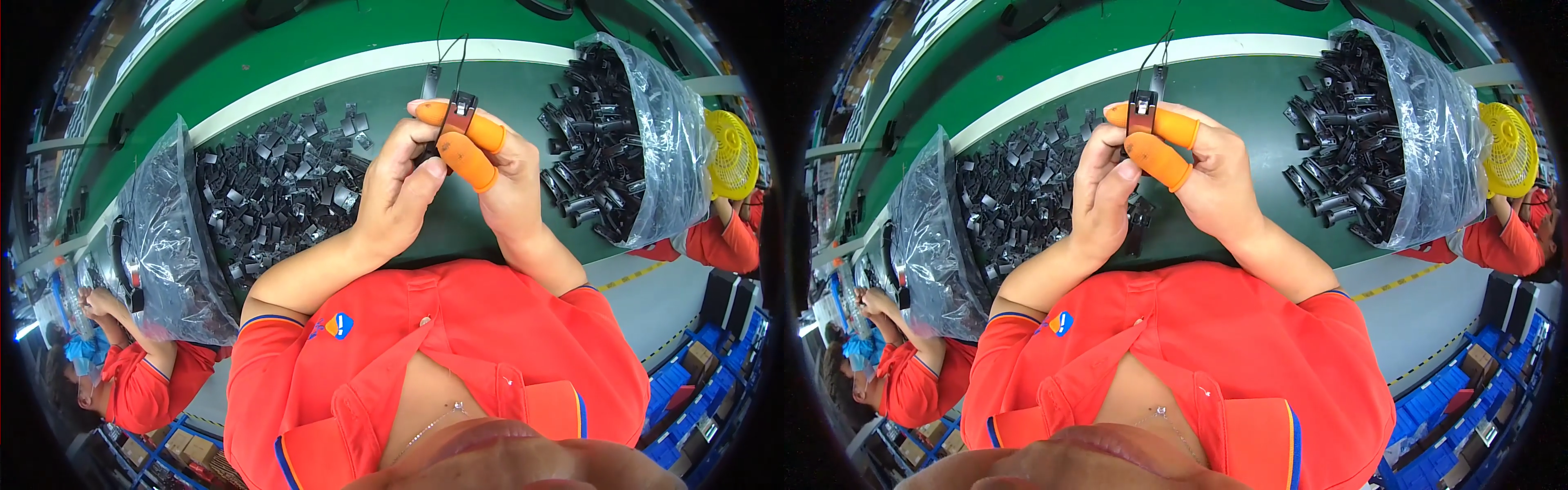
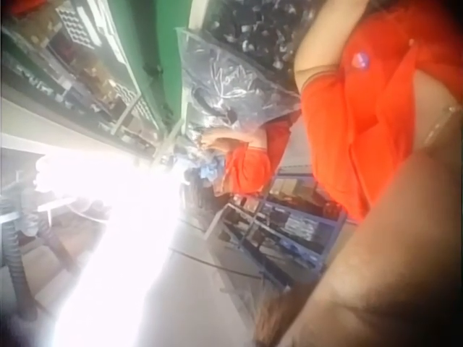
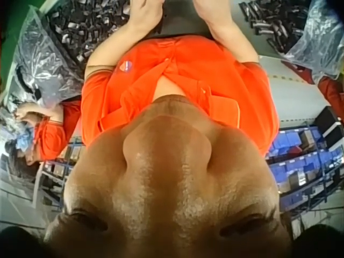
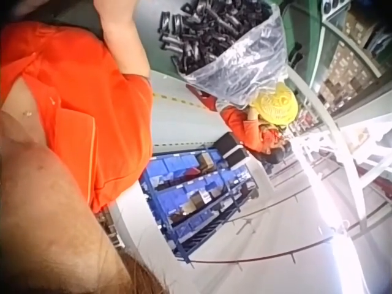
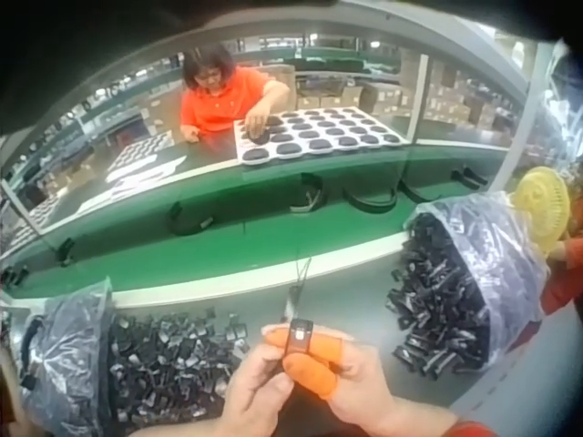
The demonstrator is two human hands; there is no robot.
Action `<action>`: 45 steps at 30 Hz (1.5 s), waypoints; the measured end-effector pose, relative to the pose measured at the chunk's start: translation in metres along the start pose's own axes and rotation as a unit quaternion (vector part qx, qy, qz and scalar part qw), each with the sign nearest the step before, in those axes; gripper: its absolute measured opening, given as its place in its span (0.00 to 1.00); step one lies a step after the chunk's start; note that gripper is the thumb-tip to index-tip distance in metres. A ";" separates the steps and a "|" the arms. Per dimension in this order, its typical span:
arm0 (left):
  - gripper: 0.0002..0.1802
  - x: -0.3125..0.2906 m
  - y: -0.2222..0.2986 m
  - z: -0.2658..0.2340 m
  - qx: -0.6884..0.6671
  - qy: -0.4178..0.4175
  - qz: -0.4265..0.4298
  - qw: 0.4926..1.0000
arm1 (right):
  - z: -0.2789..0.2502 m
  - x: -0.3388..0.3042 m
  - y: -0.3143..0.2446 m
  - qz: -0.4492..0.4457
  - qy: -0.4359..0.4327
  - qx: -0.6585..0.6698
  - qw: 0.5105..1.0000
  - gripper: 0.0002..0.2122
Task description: The person assembles small metal components onto curved black plastic parts by hand, taking the components from a storage bin and attaching them to the plastic parts.
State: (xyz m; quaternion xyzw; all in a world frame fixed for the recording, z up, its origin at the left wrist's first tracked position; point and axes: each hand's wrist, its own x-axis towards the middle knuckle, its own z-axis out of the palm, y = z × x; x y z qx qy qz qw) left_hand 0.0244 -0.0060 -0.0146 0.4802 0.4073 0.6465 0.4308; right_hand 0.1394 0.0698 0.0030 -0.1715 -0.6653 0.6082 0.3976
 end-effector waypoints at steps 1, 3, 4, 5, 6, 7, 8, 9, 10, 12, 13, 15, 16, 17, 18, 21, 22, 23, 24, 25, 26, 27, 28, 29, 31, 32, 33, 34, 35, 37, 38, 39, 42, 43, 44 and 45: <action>0.15 0.000 -0.001 0.000 -0.013 -0.001 -0.013 1.000 | 0.001 -0.001 0.000 -0.005 0.004 -0.001 1.000 0.12; 0.15 0.000 -0.003 0.006 0.033 0.013 0.010 0.999 | 0.001 -0.004 0.002 -0.002 0.020 0.012 1.000 0.12; 0.16 0.000 -0.004 0.008 0.079 0.030 0.033 0.996 | 0.001 -0.005 0.002 0.002 0.034 0.026 0.999 0.11; 0.16 -0.001 -0.006 0.007 0.079 0.030 0.032 0.996 | 0.001 -0.007 0.000 0.003 0.035 0.027 0.999 0.11; 0.16 -0.002 -0.008 0.004 0.081 0.029 0.009 0.996 | 0.001 -0.009 -0.004 0.056 0.032 0.020 0.998 0.12; 0.17 -0.003 -0.010 0.003 0.083 0.029 -0.015 0.996 | 0.001 -0.011 -0.006 0.109 0.028 0.014 0.994 0.13; 0.17 0.000 -0.011 0.003 0.083 0.028 -0.016 0.996 | 0.004 -0.011 -0.002 0.110 0.030 0.015 0.993 0.13; 0.17 0.003 -0.014 0.005 0.101 0.041 0.007 0.994 | 0.009 -0.010 0.005 0.067 0.049 0.055 0.995 0.13; 0.17 0.006 -0.016 0.005 0.119 0.053 0.031 0.991 | 0.012 -0.011 0.008 0.024 0.069 0.094 0.993 0.15; 0.18 0.006 -0.018 0.004 0.027 0.039 -0.005 0.999 | 0.006 -0.010 0.005 0.055 0.063 0.092 0.992 0.17; 0.19 0.007 -0.016 0.005 0.004 0.019 -0.019 1.000 | -0.002 -0.009 0.006 0.067 0.026 0.105 0.992 0.17; 0.25 0.010 -0.012 0.004 -0.130 -0.046 -0.070 0.988 | -0.009 -0.007 0.000 0.086 -0.028 0.118 0.989 0.17; 0.28 0.010 -0.006 -0.002 -0.142 -0.041 -0.110 0.983 | -0.013 -0.007 -0.003 0.085 -0.025 0.118 0.989 0.17; 0.27 0.011 0.000 -0.002 -0.154 -0.060 -0.129 0.978 | -0.018 -0.008 -0.006 0.022 -0.040 -0.038 0.998 0.16; 0.26 0.011 0.006 -0.002 -0.166 -0.080 -0.148 0.972 | -0.021 -0.008 -0.006 -0.041 -0.054 -0.193 0.979 0.16; 0.26 0.004 0.015 -0.002 0.104 -0.145 -0.060 0.982 | -0.025 -0.007 -0.001 -0.155 -0.069 -0.261 0.950 0.17; 0.28 0.004 0.020 0.003 0.117 -0.128 -0.094 0.980 | -0.026 -0.008 0.000 -0.185 -0.082 -0.291 0.935 0.17; 0.28 0.006 0.023 0.003 0.176 -0.133 -0.057 0.974 | -0.026 -0.007 0.003 -0.204 -0.070 -0.288 0.933 0.17; 0.28 0.007 0.024 0.004 0.235 -0.136 -0.020 0.962 | -0.024 -0.009 -0.001 -0.205 -0.070 -0.289 0.932 0.17; 0.28 0.006 0.023 0.003 0.235 -0.136 -0.018 0.962 | -0.020 -0.012 -0.009 -0.139 -0.063 -0.247 0.957 0.16; 0.29 0.005 0.022 0.003 0.232 -0.142 -0.008 0.962 | -0.017 -0.014 -0.014 -0.073 -0.054 -0.204 0.975 0.16; 0.29 0.004 0.020 0.003 0.229 -0.147 0.003 0.962 | -0.017 -0.016 -0.016 -0.074 -0.054 -0.206 0.974 0.16; 0.29 0.004 0.020 0.002 0.229 -0.147 0.005 0.962 | -0.016 -0.018 -0.016 -0.031 -0.058 -0.167 0.984 0.15; 0.30 0.004 0.019 0.000 0.232 -0.160 0.006 0.959 | -0.016 -0.019 -0.016 0.013 -0.062 -0.127 0.990 0.15; 0.30 0.004 0.019 -0.001 0.235 -0.172 0.007 0.957 | -0.016 -0.020 -0.018 0.024 -0.062 -0.118 0.991 0.15; 0.30 0.005 0.019 -0.002 0.251 -0.175 0.026 0.952 | -0.015 -0.020 -0.018 0.036 -0.061 -0.108 0.992 0.14; 0.30 0.005 0.019 -0.002 0.266 -0.179 0.045 0.946 | -0.016 -0.019 -0.016 0.038 -0.061 -0.108 0.992 0.14; 0.30 0.005 0.016 -0.001 0.265 -0.178 0.043 0.947 | -0.018 -0.015 -0.013 -0.051 -0.073 -0.148 0.985 0.14; 0.29 0.001 0.013 0.002 0.276 -0.155 0.050 0.947 | -0.018 -0.015 -0.010 -0.137 -0.085 -0.183 0.970 0.14; 0.27 -0.002 0.009 0.002 0.273 -0.128 0.081 0.950 | -0.016 -0.017 -0.004 -0.127 -0.083 -0.169 0.974 0.13; 0.27 -0.001 0.010 0.002 0.271 -0.129 0.077 0.951 | -0.016 -0.017 -0.001 -0.123 -0.078 -0.159 0.976 0.13; 0.26 0.001 0.013 0.002 0.260 -0.135 0.062 0.954 | -0.018 -0.016 -0.002 -0.117 -0.088 -0.184 0.972 0.13; 0.23 0.004 0.012 -0.004 0.270 -0.162 0.074 0.946 | -0.014 -0.023 -0.003 -0.036 -0.053 -0.118 0.991 0.13; 0.23 0.006 0.015 -0.005 0.234 -0.186 0.056 0.952 | -0.021 -0.018 -0.014 -0.082 -0.104 -0.201 0.971 0.13; 0.23 0.008 0.019 -0.005 0.199 -0.210 0.038 0.957 | -0.021 -0.014 -0.015 -0.083 -0.105 -0.200 0.971 0.13; 0.23 0.009 0.024 -0.003 0.136 -0.219 -0.018 0.966 | -0.021 -0.009 -0.013 -0.144 -0.118 -0.230 0.955 0.12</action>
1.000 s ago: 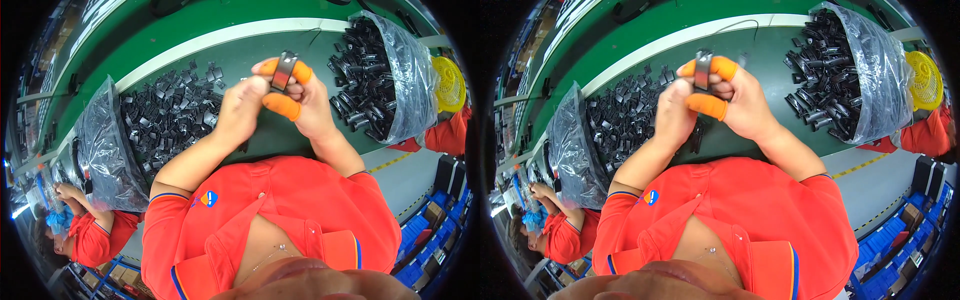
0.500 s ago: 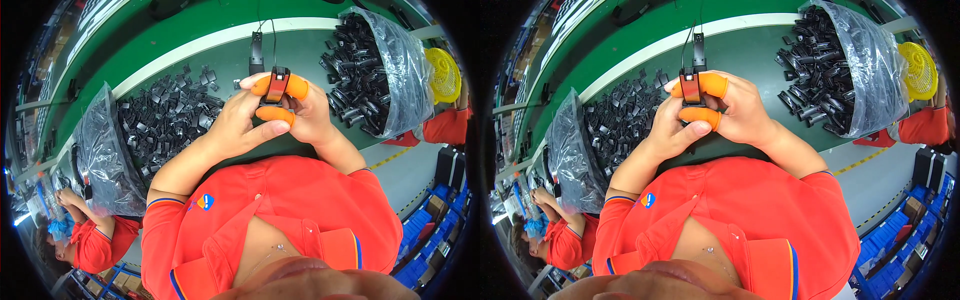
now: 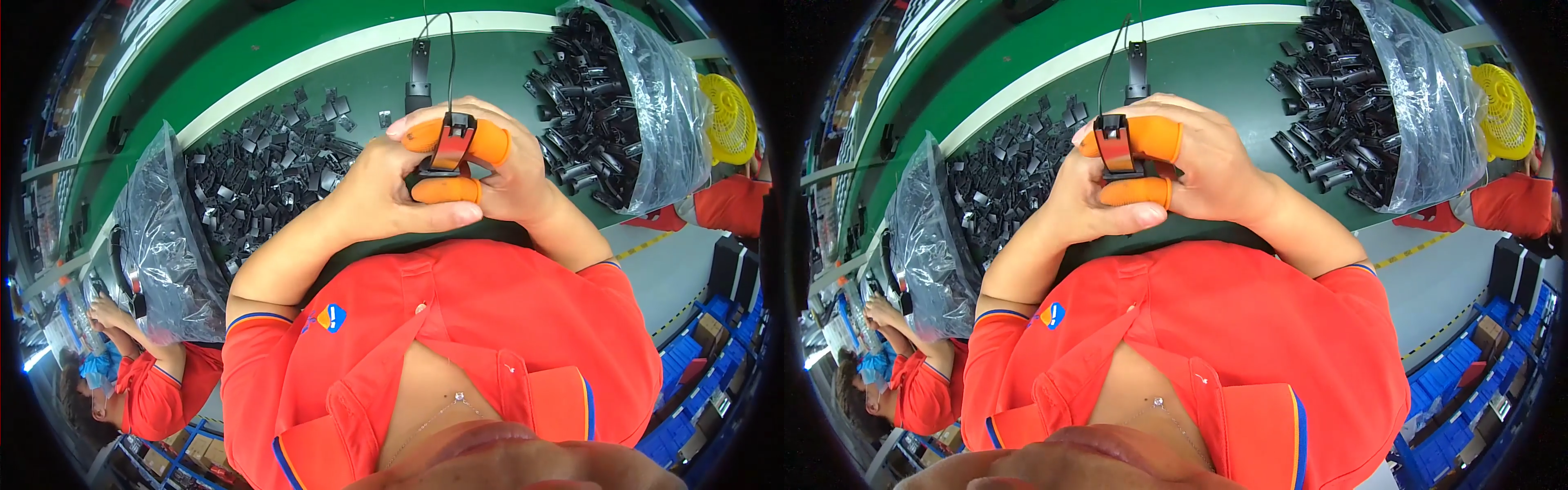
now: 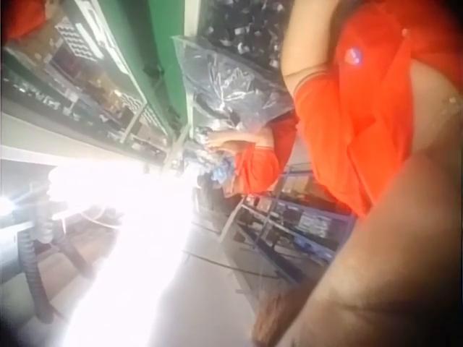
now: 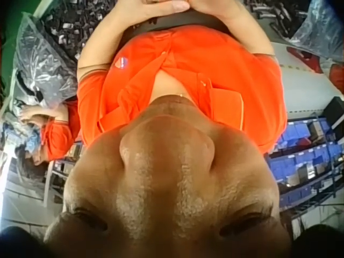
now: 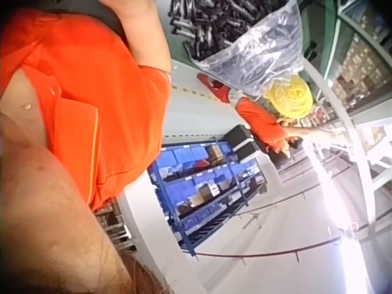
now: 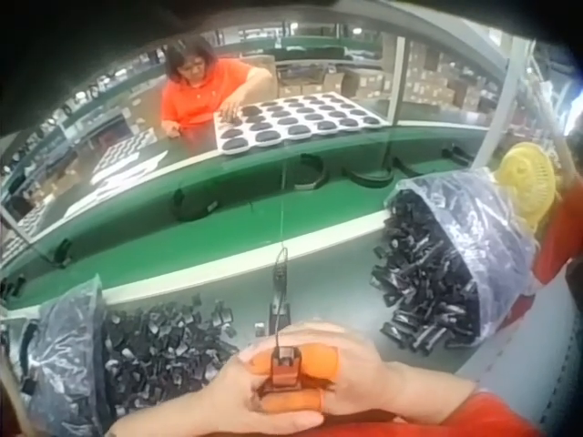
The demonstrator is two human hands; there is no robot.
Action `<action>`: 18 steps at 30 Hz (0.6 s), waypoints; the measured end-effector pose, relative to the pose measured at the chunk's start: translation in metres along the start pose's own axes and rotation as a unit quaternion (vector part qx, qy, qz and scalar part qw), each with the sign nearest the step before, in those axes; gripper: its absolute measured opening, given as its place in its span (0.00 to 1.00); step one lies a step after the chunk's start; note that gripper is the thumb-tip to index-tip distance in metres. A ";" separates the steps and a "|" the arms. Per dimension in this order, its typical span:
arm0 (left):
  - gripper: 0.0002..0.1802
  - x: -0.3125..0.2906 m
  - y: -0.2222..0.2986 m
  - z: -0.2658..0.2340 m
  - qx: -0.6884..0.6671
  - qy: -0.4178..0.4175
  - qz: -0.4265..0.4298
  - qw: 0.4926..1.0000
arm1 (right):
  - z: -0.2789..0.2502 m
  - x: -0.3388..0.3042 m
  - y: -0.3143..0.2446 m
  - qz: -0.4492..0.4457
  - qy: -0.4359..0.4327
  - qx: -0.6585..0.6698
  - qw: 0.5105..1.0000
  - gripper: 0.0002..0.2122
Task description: The person assembles small metal components onto curved black plastic parts by hand, taking the components from a storage bin and attaching them to the plastic parts.
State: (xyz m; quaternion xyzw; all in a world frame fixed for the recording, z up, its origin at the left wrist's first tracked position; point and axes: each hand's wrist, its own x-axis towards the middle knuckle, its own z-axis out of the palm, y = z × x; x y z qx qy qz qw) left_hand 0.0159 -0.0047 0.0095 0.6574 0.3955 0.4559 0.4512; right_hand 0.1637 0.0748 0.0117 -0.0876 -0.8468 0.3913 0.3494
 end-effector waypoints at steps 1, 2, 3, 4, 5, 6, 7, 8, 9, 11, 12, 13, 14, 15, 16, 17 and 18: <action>0.23 0.001 0.003 0.001 0.001 0.001 -0.001 1.000 | 0.001 0.003 0.002 -0.060 -0.004 -0.037 0.998 0.12; 0.23 0.001 0.005 0.002 -0.031 0.013 -0.037 0.999 | 0.001 0.000 0.004 -0.061 -0.005 -0.037 0.997 0.12; 0.24 0.002 0.006 0.004 -0.063 0.026 -0.074 0.995 | 0.003 -0.007 0.009 -0.055 0.006 -0.055 0.997 0.12; 0.20 0.006 0.004 0.008 -0.029 0.069 -0.041 0.996 | 0.005 -0.012 0.013 -0.049 0.017 -0.073 0.996 0.12; 0.20 0.008 0.002 0.012 -0.030 0.070 -0.041 0.996 | 0.010 -0.014 0.013 -0.049 0.016 -0.073 0.996 0.12; 0.19 0.010 0.000 0.015 0.037 0.119 -0.017 0.992 | 0.017 -0.014 0.012 -0.024 0.073 -0.008 0.997 0.12; 0.18 0.012 -0.002 0.019 0.104 0.168 0.008 0.980 | 0.023 -0.014 0.012 0.002 0.130 0.057 0.990 0.14; 0.19 0.014 -0.003 0.024 0.069 0.192 -0.024 0.979 | 0.027 -0.016 0.014 0.030 0.145 0.104 0.984 0.12; 0.19 0.016 -0.002 0.022 0.069 0.192 -0.024 0.979 | 0.027 -0.014 0.013 0.030 0.144 0.103 0.984 0.12; 0.19 0.021 0.004 0.014 0.019 0.136 -0.109 0.985 | 0.026 -0.010 0.010 0.098 0.143 0.189 0.967 0.13; 0.20 0.022 0.004 0.006 0.042 0.088 -0.096 0.991 | 0.025 -0.007 0.014 0.085 0.136 0.221 0.962 0.13; 0.20 0.020 0.003 0.002 0.042 0.091 -0.091 0.991 | 0.025 -0.006 0.015 0.082 0.132 0.218 0.963 0.13; 0.21 0.019 0.001 -0.002 0.045 0.052 -0.077 0.995 | 0.025 -0.006 0.019 0.110 0.141 0.338 0.924 0.13; 0.22 0.020 0.002 -0.005 0.048 0.013 -0.063 0.997 | 0.025 -0.005 0.022 0.138 0.146 0.451 0.869 0.13; 0.20 0.022 0.005 -0.010 0.040 -0.021 -0.074 0.996 | 0.021 -0.004 0.026 0.165 0.131 0.508 0.835 0.14; 0.20 0.022 0.006 -0.012 0.040 -0.016 -0.069 0.997 | 0.020 -0.005 0.027 0.164 0.126 0.506 0.837 0.14; 0.18 0.022 0.006 -0.014 0.010 -0.022 -0.089 0.996 | 0.020 -0.006 0.029 0.186 0.121 0.539 0.813 0.15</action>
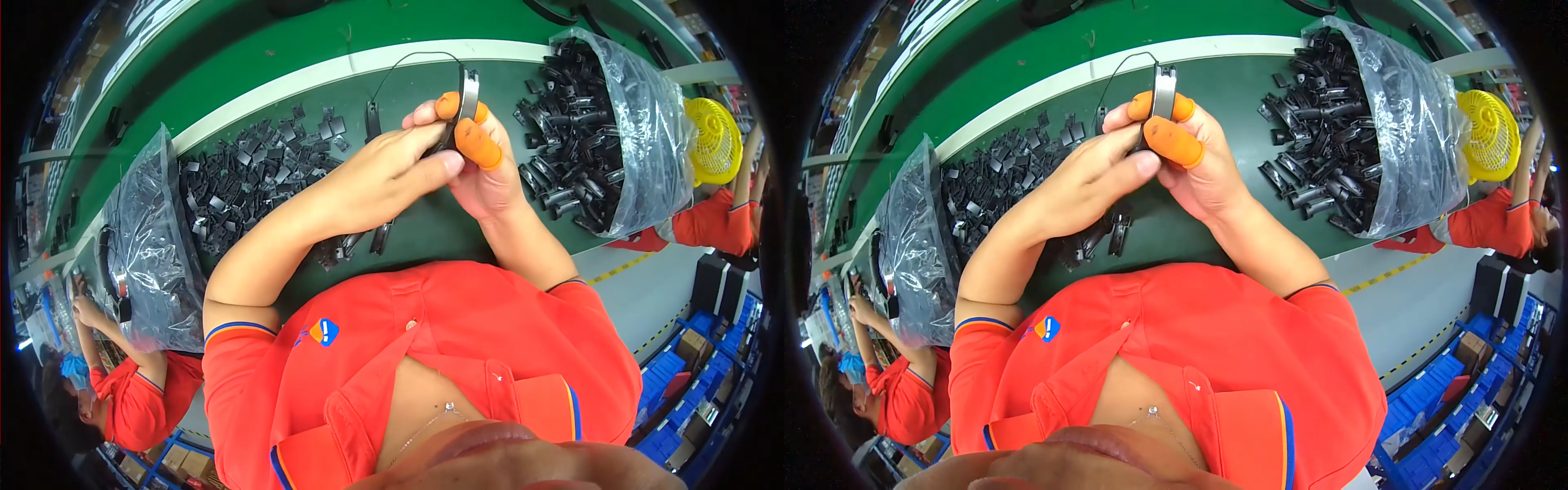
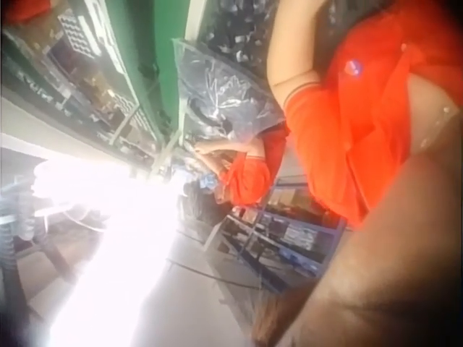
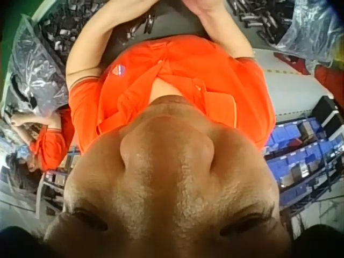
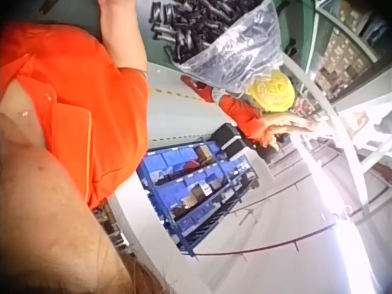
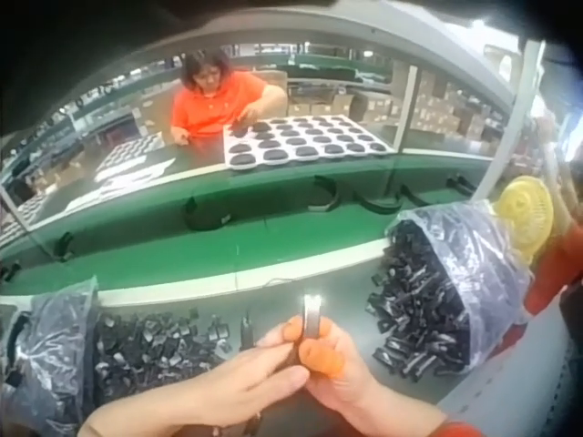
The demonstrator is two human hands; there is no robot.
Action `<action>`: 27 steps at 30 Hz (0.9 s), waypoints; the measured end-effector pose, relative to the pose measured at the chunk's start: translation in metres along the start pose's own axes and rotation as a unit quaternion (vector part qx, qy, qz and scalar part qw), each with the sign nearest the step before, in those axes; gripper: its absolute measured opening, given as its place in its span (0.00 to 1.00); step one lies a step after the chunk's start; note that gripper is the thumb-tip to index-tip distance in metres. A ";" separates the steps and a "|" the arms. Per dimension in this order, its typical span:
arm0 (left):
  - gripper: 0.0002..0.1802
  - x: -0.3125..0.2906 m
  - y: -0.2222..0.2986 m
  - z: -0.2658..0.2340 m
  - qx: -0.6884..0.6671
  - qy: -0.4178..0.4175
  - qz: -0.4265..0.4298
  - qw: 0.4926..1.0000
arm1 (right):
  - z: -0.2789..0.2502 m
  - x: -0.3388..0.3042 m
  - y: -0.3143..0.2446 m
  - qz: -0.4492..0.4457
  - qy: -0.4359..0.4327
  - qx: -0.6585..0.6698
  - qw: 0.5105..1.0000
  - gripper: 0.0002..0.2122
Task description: The person assembles small metal components onto curved black plastic parts by hand, taking the components from a storage bin and attaching them to the plastic parts.
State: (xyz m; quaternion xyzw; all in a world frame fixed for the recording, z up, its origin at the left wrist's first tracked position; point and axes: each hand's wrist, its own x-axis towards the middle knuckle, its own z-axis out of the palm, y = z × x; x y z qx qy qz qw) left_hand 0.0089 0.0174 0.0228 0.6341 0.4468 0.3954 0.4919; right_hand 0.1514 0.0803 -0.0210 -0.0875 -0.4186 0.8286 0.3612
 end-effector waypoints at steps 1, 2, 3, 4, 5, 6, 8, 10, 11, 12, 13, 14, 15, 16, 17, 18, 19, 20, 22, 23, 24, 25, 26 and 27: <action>0.17 0.001 0.000 -0.001 -0.031 -0.009 -0.019 0.999 | -0.002 0.001 -0.002 0.029 0.005 0.036 0.999 0.16; 0.15 0.001 -0.002 0.000 -0.018 -0.001 0.011 1.000 | -0.002 0.002 -0.007 0.047 -0.018 0.061 0.997 0.16; 0.15 0.001 -0.004 -0.003 -0.019 0.002 0.013 1.000 | -0.003 0.003 -0.005 0.048 -0.021 0.059 0.997 0.16; 0.15 0.001 -0.005 -0.007 0.016 -0.014 0.011 1.000 | -0.007 0.005 -0.001 0.037 -0.036 0.066 0.996 0.17; 0.15 0.000 -0.007 -0.010 0.050 -0.030 0.006 0.998 | -0.009 0.006 0.002 0.026 -0.051 0.075 0.996 0.17; 0.15 0.001 -0.010 -0.011 0.051 -0.027 0.008 0.998 | -0.010 0.008 0.002 0.027 -0.054 0.073 0.996 0.17; 0.14 0.004 -0.017 -0.015 -0.022 -0.029 0.001 0.999 | -0.012 0.013 -0.001 0.046 -0.065 0.064 0.995 0.18; 0.14 0.009 -0.018 -0.024 0.010 -0.019 0.005 1.000 | -0.008 0.023 -0.007 0.077 -0.052 0.038 0.995 0.18; 0.14 0.011 -0.018 -0.031 0.038 -0.010 0.007 0.999 | -0.006 0.032 -0.010 0.109 -0.035 0.012 0.993 0.19; 0.16 0.013 -0.018 -0.040 0.038 -0.007 -0.029 0.999 | -0.006 0.044 -0.006 0.059 -0.006 0.007 0.998 0.19; 0.16 0.017 -0.020 -0.053 0.060 0.027 -0.036 0.997 | -0.016 0.061 -0.002 0.048 0.067 -0.035 0.996 0.19; 0.16 0.022 -0.028 -0.070 0.166 0.081 -0.011 0.983 | -0.034 0.078 -0.002 0.041 0.107 -0.103 0.988 0.17; 0.16 0.029 -0.036 -0.087 0.269 0.135 0.015 0.954 | -0.055 0.095 -0.004 0.032 0.149 -0.169 0.974 0.16; 0.15 0.031 -0.038 -0.103 0.344 0.175 0.009 0.922 | -0.069 0.112 -0.010 0.020 0.183 -0.227 0.956 0.16; 0.15 0.035 -0.041 -0.119 0.414 0.214 0.005 0.885 | -0.087 0.128 -0.018 0.007 0.221 -0.284 0.933 0.15; 0.14 0.038 -0.046 -0.135 0.461 0.239 -0.007 0.854 | -0.111 0.147 -0.021 -0.046 0.229 -0.393 0.889 0.16; 0.14 0.045 -0.056 -0.151 0.510 0.260 -0.025 0.820 | -0.139 0.165 -0.025 -0.096 0.238 -0.488 0.834 0.16; 0.14 0.044 -0.071 -0.170 0.514 0.266 -0.021 0.815 | -0.151 0.180 -0.034 -0.079 0.240 -0.584 0.771 0.17; 0.13 0.041 -0.100 -0.205 0.631 0.220 -0.066 0.741 | -0.195 0.208 -0.043 -0.129 0.234 -0.746 0.609 0.18; 0.13 0.040 -0.112 -0.217 0.675 0.168 -0.159 0.701 | -0.221 0.218 -0.040 -0.191 0.225 -0.807 0.512 0.18; 0.15 0.025 -0.136 -0.226 0.686 0.173 -0.169 0.686 | -0.213 0.219 -0.042 -0.012 0.222 -0.832 0.508 0.18; 0.17 0.019 -0.148 -0.231 0.700 0.174 -0.170 0.672 | -0.228 0.219 -0.042 -0.009 0.199 -0.853 0.483 0.15; 0.21 0.022 -0.144 -0.227 0.664 0.213 -0.137 0.703 | -0.229 0.220 -0.045 -0.020 0.203 -0.855 0.477 0.11; 0.21 0.023 -0.136 -0.221 0.666 0.209 -0.137 0.703 | -0.223 0.218 -0.047 -0.029 0.205 -0.857 0.472 0.08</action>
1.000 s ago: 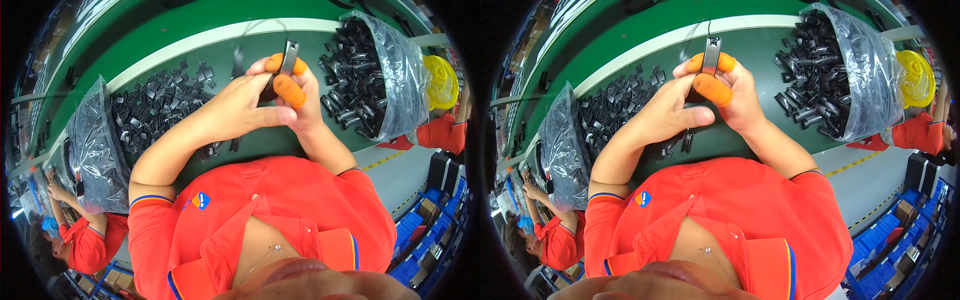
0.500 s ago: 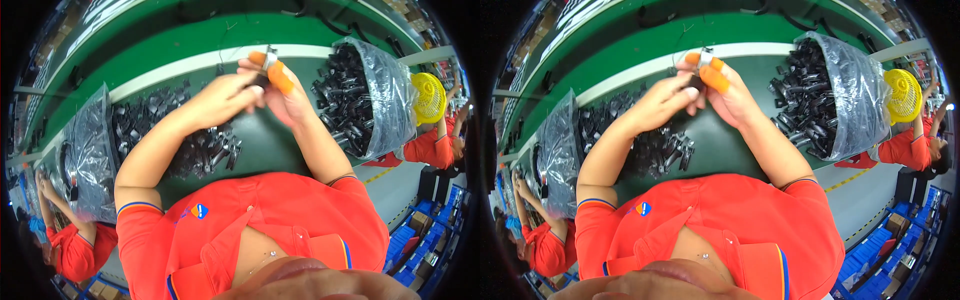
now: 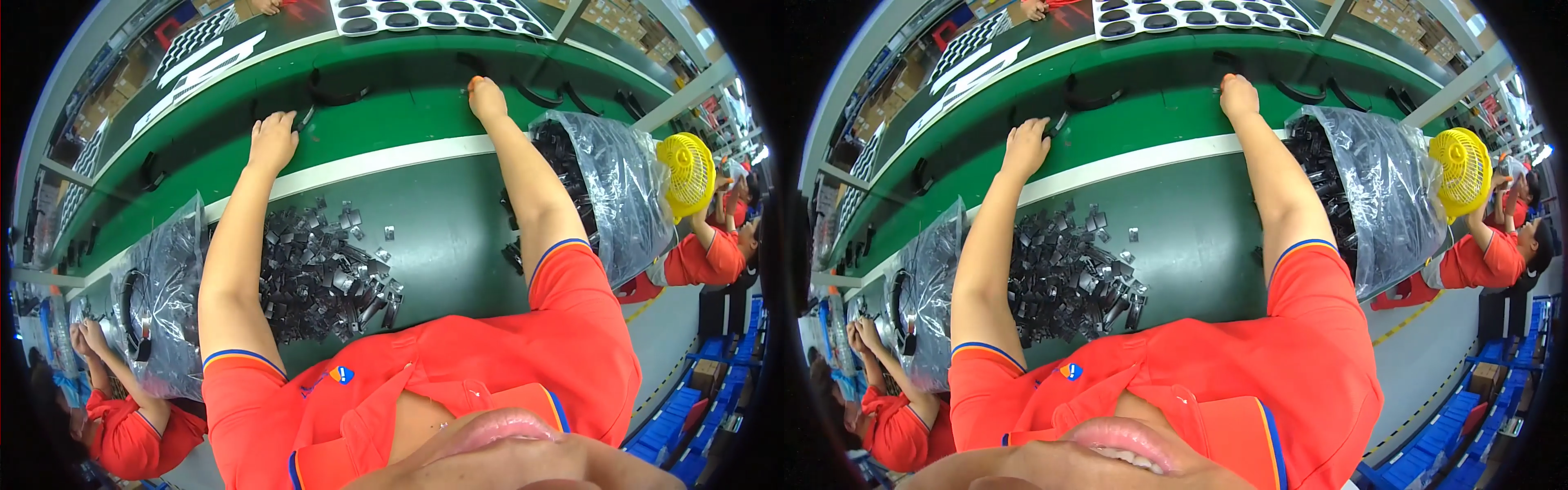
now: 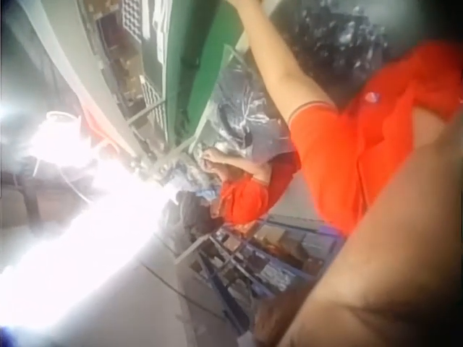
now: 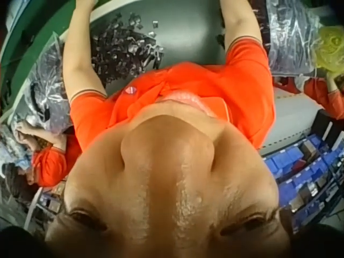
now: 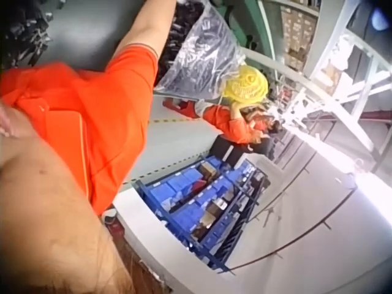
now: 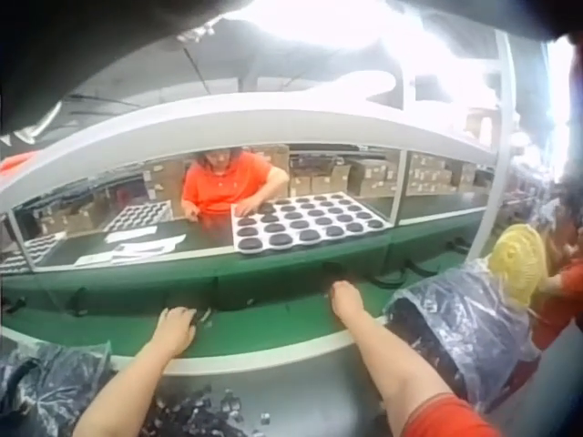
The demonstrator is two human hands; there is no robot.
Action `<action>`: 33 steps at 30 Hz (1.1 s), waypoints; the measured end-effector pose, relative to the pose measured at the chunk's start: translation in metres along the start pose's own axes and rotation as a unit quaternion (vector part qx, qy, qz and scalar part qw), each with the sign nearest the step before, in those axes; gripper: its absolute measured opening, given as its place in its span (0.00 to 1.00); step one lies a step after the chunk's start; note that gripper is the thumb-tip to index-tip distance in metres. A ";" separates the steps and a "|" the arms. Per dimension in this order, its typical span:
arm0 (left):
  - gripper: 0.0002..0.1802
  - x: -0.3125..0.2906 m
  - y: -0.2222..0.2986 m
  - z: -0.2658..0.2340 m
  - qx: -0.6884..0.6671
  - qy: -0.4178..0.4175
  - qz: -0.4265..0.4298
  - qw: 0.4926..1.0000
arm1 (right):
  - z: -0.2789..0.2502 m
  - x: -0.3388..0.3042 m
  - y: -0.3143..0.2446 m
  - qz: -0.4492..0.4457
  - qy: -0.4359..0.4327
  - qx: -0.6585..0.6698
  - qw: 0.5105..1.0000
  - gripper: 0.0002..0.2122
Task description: The person assembles small metal components onto curved black plastic parts by hand, taking the components from a storage bin and attaching them to the plastic parts.
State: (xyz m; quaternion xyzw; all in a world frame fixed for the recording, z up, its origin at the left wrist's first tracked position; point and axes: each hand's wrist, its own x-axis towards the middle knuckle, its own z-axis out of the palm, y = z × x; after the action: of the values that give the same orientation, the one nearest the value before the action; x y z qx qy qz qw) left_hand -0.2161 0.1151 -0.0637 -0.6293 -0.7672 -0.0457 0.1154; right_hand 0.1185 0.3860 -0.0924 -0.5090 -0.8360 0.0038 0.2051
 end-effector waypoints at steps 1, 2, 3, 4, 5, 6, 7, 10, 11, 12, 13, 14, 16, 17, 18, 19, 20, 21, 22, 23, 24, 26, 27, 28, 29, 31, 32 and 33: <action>0.21 0.001 0.008 -0.008 -0.061 0.058 0.010 0.996 | -0.002 -0.003 -0.007 -0.020 0.046 0.042 0.998 0.05; 0.21 0.001 0.021 -0.017 -0.125 0.113 0.026 0.985 | -0.012 -0.012 -0.020 -0.034 0.090 0.081 0.992 0.03; 0.22 0.002 0.037 -0.031 -0.221 0.082 0.051 0.970 | -0.021 -0.019 -0.028 -0.066 0.124 0.140 0.980 0.04; 0.22 -0.009 0.056 -0.048 -0.291 0.071 0.071 0.951 | -0.048 -0.039 -0.055 -0.038 0.080 0.246 0.965 0.06; 0.23 -0.020 0.081 -0.067 -0.361 0.063 0.095 0.926 | -0.059 -0.055 -0.070 0.025 0.010 0.444 0.896 0.10; 0.23 -0.033 0.101 -0.079 -0.367 0.051 0.100 0.923 | -0.089 -0.080 -0.096 0.032 -0.040 0.526 0.849 0.11; 0.23 -0.044 0.123 -0.090 -0.328 0.088 0.120 0.933 | -0.107 -0.105 -0.113 0.043 -0.055 0.620 0.782 0.09; 0.25 -0.061 0.157 -0.112 -0.275 0.144 0.241 0.919 | -0.159 -0.175 -0.134 0.024 -0.139 0.803 0.579 0.06; 0.24 -0.066 0.160 -0.115 -0.282 0.128 0.289 0.906 | -0.169 -0.194 -0.133 -0.003 -0.134 0.800 0.585 0.07; 0.24 -0.074 0.163 -0.119 -0.287 0.121 0.298 0.902 | -0.175 -0.210 -0.129 -0.029 -0.128 0.795 0.592 0.09; 0.22 -0.082 0.166 -0.122 -0.306 0.103 0.281 0.904 | -0.179 -0.225 -0.122 -0.035 -0.072 0.765 0.639 0.10; 0.21 -0.089 0.167 -0.126 -0.321 0.087 0.262 0.906 | -0.182 -0.238 -0.111 -0.045 -0.015 0.729 0.683 0.12; 0.17 -0.106 0.165 -0.129 -0.487 0.064 0.133 0.861 | -0.177 -0.248 -0.062 -0.041 0.092 0.446 0.889 0.15; 0.19 -0.114 0.160 -0.133 -0.577 0.059 0.123 0.805 | -0.174 -0.249 -0.037 -0.054 0.157 0.223 0.961 0.15; 0.20 -0.118 0.158 -0.140 -0.662 0.055 0.114 0.739 | -0.168 -0.251 -0.013 -0.077 0.213 0.096 0.969 0.16; 0.21 -0.122 0.156 -0.144 -0.679 0.075 0.109 0.723 | -0.162 -0.248 0.013 -0.096 0.232 0.040 0.967 0.19; 0.22 -0.128 0.154 -0.149 -0.691 0.097 0.099 0.709 | -0.163 -0.249 0.021 -0.064 0.213 -0.070 0.973 0.21; 0.22 -0.132 0.155 -0.154 -0.701 0.109 0.089 0.699 | -0.161 -0.246 0.030 -0.053 0.211 -0.109 0.970 0.22; 0.22 -0.135 0.155 -0.155 -0.699 0.114 0.086 0.700 | -0.156 -0.240 0.040 -0.043 0.210 -0.148 0.966 0.23; 0.22 -0.137 0.153 -0.155 -0.705 0.112 0.106 0.692 | -0.157 -0.230 0.044 -0.050 0.206 -0.158 0.964 0.23; 0.23 -0.140 0.152 -0.155 -0.710 0.111 0.125 0.684 | -0.155 -0.221 0.043 -0.069 0.233 -0.140 0.960 0.22; 0.22 -0.145 0.152 -0.157 -0.711 0.118 0.121 0.682 | -0.156 -0.192 0.032 -0.091 0.227 -0.055 0.968 0.21; 0.22 -0.147 0.151 -0.157 -0.710 0.106 0.121 0.686 | -0.155 -0.178 0.027 -0.094 0.205 -0.045 0.973 0.21; 0.22 -0.149 0.152 -0.157 -0.708 0.094 0.120 0.689 | -0.145 -0.161 0.030 -0.097 0.206 -0.044 0.973 0.21; 0.20 -0.151 0.153 -0.156 -0.716 0.103 0.108 0.682 | -0.133 -0.142 0.037 -0.076 0.130 -0.098 0.984 0.23; 0.18 -0.153 0.154 -0.156 -0.716 0.081 0.108 0.685 | -0.122 -0.120 0.039 0.009 -0.007 -0.215 0.977 0.28; 0.18 -0.155 0.153 -0.156 -0.714 0.063 0.109 0.688 | -0.119 -0.112 0.036 0.070 -0.066 -0.275 0.957 0.31; 0.18 -0.157 0.154 -0.156 -0.719 0.060 0.104 0.684 | -0.116 -0.105 0.040 0.087 -0.124 -0.318 0.936 0.34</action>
State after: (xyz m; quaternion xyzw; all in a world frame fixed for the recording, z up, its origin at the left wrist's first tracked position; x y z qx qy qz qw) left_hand -0.0191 -0.0371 0.0393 -0.5906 -0.4194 -0.6092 -0.3227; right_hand 0.2345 0.2926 -0.0307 -0.6137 -0.7650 -0.1808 -0.0740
